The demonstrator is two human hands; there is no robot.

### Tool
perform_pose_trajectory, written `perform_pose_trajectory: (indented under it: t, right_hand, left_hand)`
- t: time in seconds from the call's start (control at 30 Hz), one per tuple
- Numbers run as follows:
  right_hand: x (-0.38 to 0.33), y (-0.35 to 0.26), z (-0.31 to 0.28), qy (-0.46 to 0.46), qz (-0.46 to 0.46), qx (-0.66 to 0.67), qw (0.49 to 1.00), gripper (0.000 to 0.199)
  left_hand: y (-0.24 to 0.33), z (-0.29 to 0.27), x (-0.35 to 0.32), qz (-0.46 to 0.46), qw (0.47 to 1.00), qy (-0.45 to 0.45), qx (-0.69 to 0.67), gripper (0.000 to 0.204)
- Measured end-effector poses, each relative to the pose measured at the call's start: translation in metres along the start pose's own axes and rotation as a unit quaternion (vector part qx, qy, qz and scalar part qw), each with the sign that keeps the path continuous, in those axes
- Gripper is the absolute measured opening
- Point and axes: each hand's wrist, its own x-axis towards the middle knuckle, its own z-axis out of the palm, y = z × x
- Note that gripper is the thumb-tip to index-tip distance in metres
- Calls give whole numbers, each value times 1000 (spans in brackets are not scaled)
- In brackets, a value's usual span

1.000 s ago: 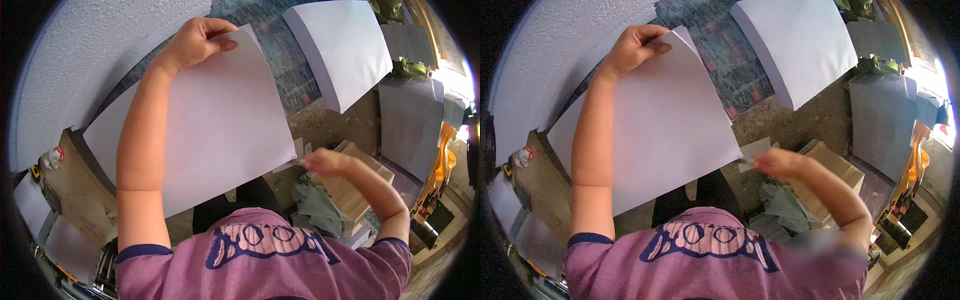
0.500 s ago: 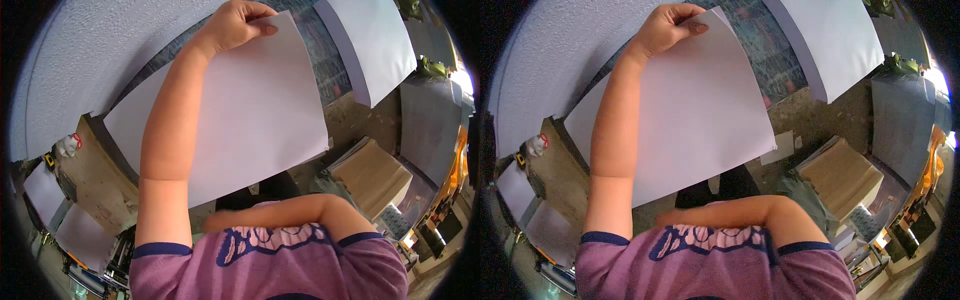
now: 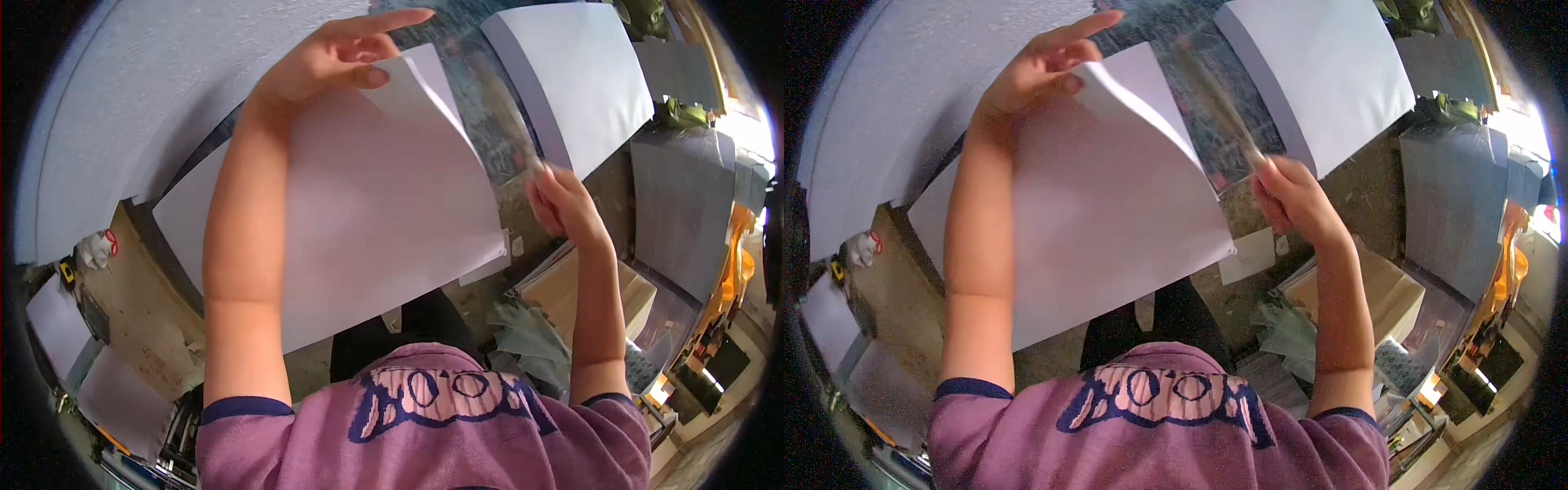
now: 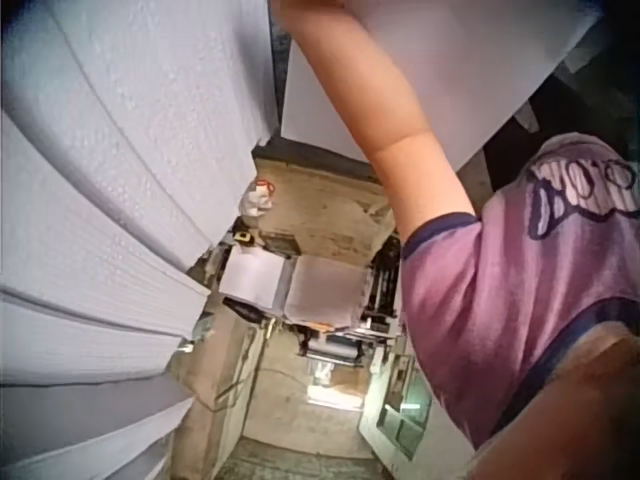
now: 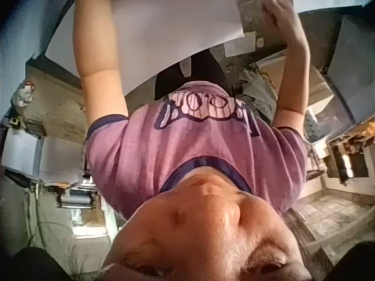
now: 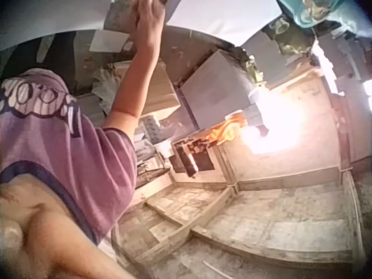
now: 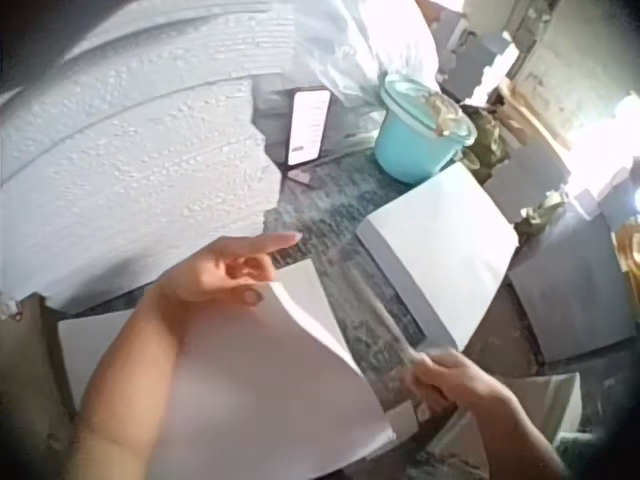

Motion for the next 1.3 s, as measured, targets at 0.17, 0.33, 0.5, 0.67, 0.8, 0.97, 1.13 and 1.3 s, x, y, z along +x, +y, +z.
perform_pose_trajectory:
  t: [0.17, 0.33, 0.5, 0.67, 0.8, 0.97, 1.13, 1.3]
  right_hand:
    - [29, 22, -23, -171, 97, -339, 920, 38]
    - [-17, 53, -49, -241, 102, -377, 888, 33]
    - [-26, 70, 19, -260, 126, -331, 898, 28]
    - [-15, 93, 155, -342, -61, -278, 896, 30]
    - [-3, 85, 265, -412, -211, -325, 825, 23]
    - [0, 95, 353, -503, -267, -354, 742, 20]
    - [0, 75, 267, -519, -205, -339, 757, 23]
    - [-12, 18, 61, -481, -37, -177, 858, 38]
  left_hand:
    - [-8, 8, 0, -55, 994, 88, 36, 62]
    - [-15, 11, 10, -89, 988, 111, 62, 52]
    - [-8, 19, 17, -91, 988, 122, 21, 50]
    - [-12, 18, 17, -91, 988, 125, 19, 51]
    - [-11, 16, 19, -89, 988, 126, 32, 48]
    - [-10, 17, 15, -101, 984, 126, 71, 46]
    - [-10, 20, 12, -38, 989, 143, -29, 50]
    - [-10, 12, 9, -21, 987, 137, 78, 56]
